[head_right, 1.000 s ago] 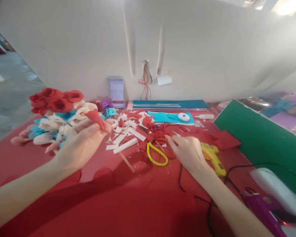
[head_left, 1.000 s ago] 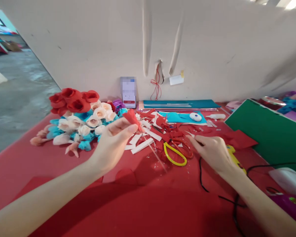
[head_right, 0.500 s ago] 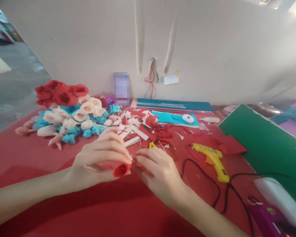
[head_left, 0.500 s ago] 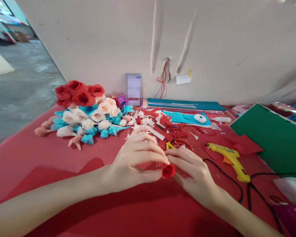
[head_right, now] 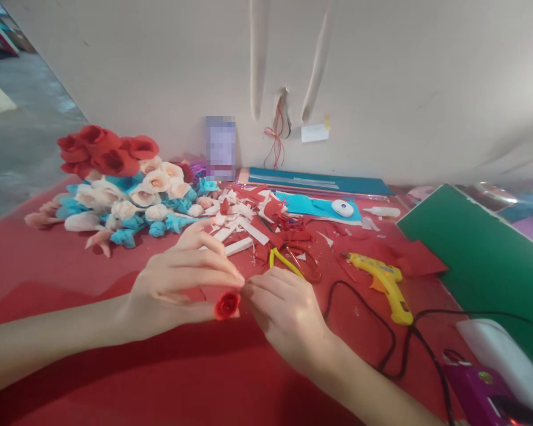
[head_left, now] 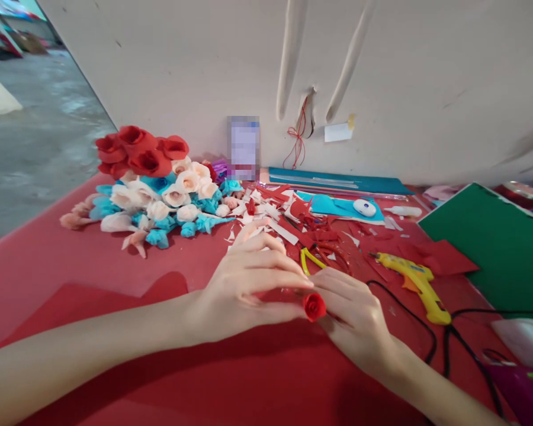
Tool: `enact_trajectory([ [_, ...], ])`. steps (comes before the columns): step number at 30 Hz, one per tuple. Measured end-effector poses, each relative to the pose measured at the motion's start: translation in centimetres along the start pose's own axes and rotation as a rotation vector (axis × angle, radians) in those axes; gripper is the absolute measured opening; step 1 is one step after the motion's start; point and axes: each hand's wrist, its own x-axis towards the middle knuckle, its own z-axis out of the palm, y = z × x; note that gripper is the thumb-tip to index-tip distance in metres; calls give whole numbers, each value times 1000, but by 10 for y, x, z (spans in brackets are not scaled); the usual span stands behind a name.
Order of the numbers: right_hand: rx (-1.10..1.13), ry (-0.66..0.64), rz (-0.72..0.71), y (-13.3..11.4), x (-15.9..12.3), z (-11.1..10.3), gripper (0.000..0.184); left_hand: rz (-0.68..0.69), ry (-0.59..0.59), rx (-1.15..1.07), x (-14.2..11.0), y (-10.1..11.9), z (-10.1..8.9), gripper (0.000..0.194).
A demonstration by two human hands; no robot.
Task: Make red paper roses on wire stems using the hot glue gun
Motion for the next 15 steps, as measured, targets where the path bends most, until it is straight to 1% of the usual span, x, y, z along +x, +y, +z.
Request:
enact_trajectory([
  [3, 7, -14, -3, 0, 0, 0, 14, -7, -29, -28, -2, -2, 2, 19],
  [7, 28, -18, -12, -1, -1, 1, 17, -41, -77, -120, -5, -1, 4, 21],
  [11, 56, -23, -4, -1, -2, 3, 13, -94, -63, -194, -6, 2, 6, 16],
  [15, 92, -28, 29, -1, -3, 4, 15, -150, -43, -254, -6, 2, 8, 6],
])
